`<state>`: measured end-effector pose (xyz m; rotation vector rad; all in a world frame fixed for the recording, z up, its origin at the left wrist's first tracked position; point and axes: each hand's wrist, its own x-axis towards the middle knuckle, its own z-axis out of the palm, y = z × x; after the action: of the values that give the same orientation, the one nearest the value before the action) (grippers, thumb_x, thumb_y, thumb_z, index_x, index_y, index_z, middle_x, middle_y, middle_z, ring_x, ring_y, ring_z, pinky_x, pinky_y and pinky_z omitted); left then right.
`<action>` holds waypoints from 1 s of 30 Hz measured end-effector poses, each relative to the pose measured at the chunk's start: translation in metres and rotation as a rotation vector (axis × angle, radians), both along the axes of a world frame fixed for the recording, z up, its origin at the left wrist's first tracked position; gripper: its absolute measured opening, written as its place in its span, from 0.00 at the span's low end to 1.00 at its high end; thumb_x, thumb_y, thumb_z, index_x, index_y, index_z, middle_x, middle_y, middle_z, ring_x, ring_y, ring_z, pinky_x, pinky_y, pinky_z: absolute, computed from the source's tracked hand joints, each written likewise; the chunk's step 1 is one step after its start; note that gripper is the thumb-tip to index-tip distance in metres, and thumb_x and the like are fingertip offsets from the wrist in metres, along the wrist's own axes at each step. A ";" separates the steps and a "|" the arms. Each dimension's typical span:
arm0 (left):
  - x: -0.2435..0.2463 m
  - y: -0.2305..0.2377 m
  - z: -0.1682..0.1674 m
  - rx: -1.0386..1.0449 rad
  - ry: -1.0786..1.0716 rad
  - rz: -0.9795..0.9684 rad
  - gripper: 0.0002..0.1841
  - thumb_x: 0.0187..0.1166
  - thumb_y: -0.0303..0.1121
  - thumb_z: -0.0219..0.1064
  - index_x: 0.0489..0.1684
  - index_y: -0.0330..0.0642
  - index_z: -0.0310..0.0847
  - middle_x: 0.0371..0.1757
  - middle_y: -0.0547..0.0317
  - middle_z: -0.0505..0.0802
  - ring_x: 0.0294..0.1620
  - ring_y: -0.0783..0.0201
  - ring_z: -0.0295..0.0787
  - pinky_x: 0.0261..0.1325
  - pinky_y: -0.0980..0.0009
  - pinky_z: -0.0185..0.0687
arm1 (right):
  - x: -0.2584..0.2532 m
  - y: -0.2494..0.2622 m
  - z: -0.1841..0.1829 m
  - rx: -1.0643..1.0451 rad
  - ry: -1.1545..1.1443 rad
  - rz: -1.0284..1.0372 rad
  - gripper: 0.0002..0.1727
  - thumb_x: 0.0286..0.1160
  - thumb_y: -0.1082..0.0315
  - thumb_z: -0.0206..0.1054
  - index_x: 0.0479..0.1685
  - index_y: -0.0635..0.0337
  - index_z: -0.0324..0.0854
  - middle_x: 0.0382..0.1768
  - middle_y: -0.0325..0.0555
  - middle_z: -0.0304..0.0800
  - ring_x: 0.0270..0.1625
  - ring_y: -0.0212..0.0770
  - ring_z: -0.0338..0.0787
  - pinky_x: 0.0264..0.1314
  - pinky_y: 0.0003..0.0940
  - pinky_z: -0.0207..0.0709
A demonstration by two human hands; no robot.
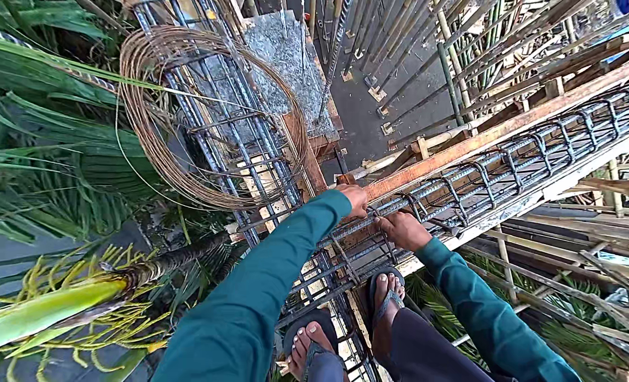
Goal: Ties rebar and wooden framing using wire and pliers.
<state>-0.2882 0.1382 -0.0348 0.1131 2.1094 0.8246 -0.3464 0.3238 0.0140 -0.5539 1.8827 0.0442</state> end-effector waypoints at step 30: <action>0.033 -0.003 0.026 0.023 0.353 0.320 0.08 0.82 0.37 0.71 0.49 0.50 0.95 0.57 0.51 0.91 0.67 0.49 0.82 0.74 0.46 0.71 | -0.005 -0.001 0.001 -0.017 -0.009 0.002 0.35 0.92 0.39 0.47 0.49 0.64 0.87 0.38 0.58 0.90 0.41 0.55 0.91 0.53 0.59 0.82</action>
<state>-0.2547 0.1348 -0.0090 -0.0757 2.4904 1.0809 -0.3519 0.3224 0.0153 -0.5674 1.8754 0.0272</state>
